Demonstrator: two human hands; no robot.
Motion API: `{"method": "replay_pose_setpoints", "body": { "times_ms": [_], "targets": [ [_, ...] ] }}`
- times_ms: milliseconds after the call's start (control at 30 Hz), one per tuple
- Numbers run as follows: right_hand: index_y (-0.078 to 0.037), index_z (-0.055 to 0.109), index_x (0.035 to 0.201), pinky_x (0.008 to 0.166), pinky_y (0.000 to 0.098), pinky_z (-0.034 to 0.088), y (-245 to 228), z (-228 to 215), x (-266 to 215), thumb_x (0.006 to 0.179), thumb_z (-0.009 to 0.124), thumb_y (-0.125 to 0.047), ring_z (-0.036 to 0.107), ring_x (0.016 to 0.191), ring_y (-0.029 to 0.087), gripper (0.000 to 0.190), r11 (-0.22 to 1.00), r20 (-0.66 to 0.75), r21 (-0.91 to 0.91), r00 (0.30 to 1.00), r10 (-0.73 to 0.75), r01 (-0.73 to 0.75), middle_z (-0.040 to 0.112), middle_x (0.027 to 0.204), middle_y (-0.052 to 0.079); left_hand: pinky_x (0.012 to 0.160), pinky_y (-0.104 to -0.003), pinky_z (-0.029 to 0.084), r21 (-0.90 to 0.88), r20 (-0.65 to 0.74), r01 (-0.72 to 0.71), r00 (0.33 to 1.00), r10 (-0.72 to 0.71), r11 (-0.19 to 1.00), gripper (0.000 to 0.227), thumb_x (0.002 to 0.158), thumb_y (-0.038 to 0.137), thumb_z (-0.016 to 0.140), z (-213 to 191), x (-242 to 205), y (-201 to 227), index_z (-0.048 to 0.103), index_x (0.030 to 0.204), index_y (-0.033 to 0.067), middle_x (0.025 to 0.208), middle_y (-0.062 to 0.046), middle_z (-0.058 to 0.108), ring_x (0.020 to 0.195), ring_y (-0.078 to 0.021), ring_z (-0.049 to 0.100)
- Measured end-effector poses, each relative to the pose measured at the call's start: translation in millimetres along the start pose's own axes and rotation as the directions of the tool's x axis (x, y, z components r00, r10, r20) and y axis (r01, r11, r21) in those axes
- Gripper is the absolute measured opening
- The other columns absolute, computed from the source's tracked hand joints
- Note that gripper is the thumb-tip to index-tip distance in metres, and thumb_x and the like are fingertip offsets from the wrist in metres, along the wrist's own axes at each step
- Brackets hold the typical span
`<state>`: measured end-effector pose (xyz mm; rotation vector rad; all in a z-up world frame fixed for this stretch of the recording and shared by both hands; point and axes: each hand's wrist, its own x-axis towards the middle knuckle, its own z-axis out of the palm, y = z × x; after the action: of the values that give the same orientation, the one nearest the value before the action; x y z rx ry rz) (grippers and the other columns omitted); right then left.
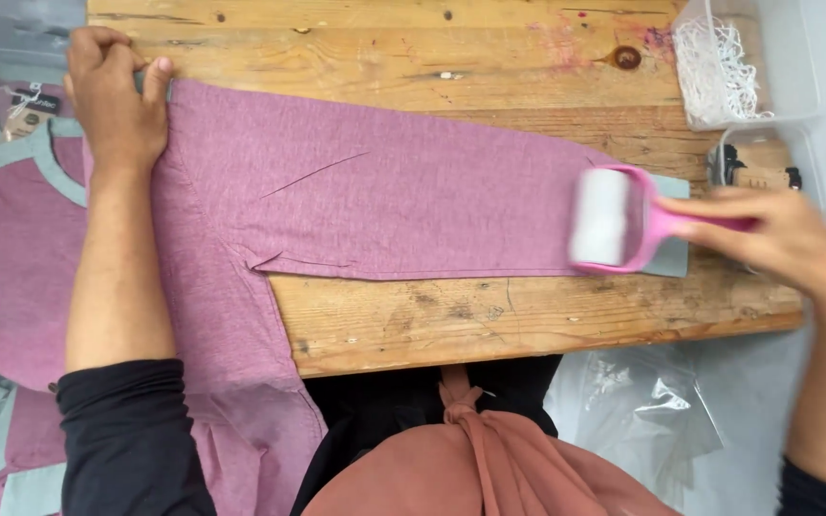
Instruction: A person uses a lint roller to remove lint and debris from a shirt on a wooden workbench, flipping the garment to clean both sides.
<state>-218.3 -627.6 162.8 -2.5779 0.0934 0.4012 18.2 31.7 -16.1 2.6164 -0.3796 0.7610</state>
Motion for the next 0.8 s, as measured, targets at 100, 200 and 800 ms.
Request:
{"method": "replay_pose_setpoints", "body": {
  "times_ms": [100,200,800],
  "targets": [
    [-0.018,0.074,0.135,0.069,0.029,0.038,44.4,-17.1,-26.9,0.092,0.073,-0.018,0.058,0.072,0.021,0.043,0.996,-0.113,-0.091,0.994,0.003,-0.013,0.073,0.085,0.014,0.091,-0.05,0.04,-0.049,-0.085,-0.06,0.995,0.055,0.997,0.032,0.104,0.014,0.085,8.0,-0.3,-7.9,0.059,0.09,0.0011,0.121,-0.015,0.055,0.112,-0.0354,0.055],
    [-0.019,0.065,0.147,0.074,0.0292,0.043,-47.8,8.4,-35.9,0.095,0.063,-0.024,0.056,0.071,0.017,0.053,0.964,-0.08,-0.179,0.974,-0.213,0.196,0.068,0.089,0.006,0.085,-0.048,0.044,-0.111,-0.2,-0.133,0.974,0.109,0.985,0.024,0.108,0.008,0.069,11.5,3.3,-8.1,0.063,0.087,-0.0028,0.108,-0.018,0.058,0.098,-0.036,0.058],
    [-0.007,0.047,0.142,0.031,0.0366,0.053,-335.4,227.5,122.1,0.111,0.039,-0.021,0.058,0.042,0.024,0.034,0.713,-0.152,-0.377,0.72,-0.677,0.591,0.067,0.104,0.026,0.078,-0.035,0.046,-0.526,-0.113,0.233,0.934,-0.339,0.818,0.04,0.108,0.031,0.036,-26.4,10.1,20.2,0.07,0.098,0.0114,0.097,0.0,0.073,0.09,-0.0182,0.063]
  ]
}}
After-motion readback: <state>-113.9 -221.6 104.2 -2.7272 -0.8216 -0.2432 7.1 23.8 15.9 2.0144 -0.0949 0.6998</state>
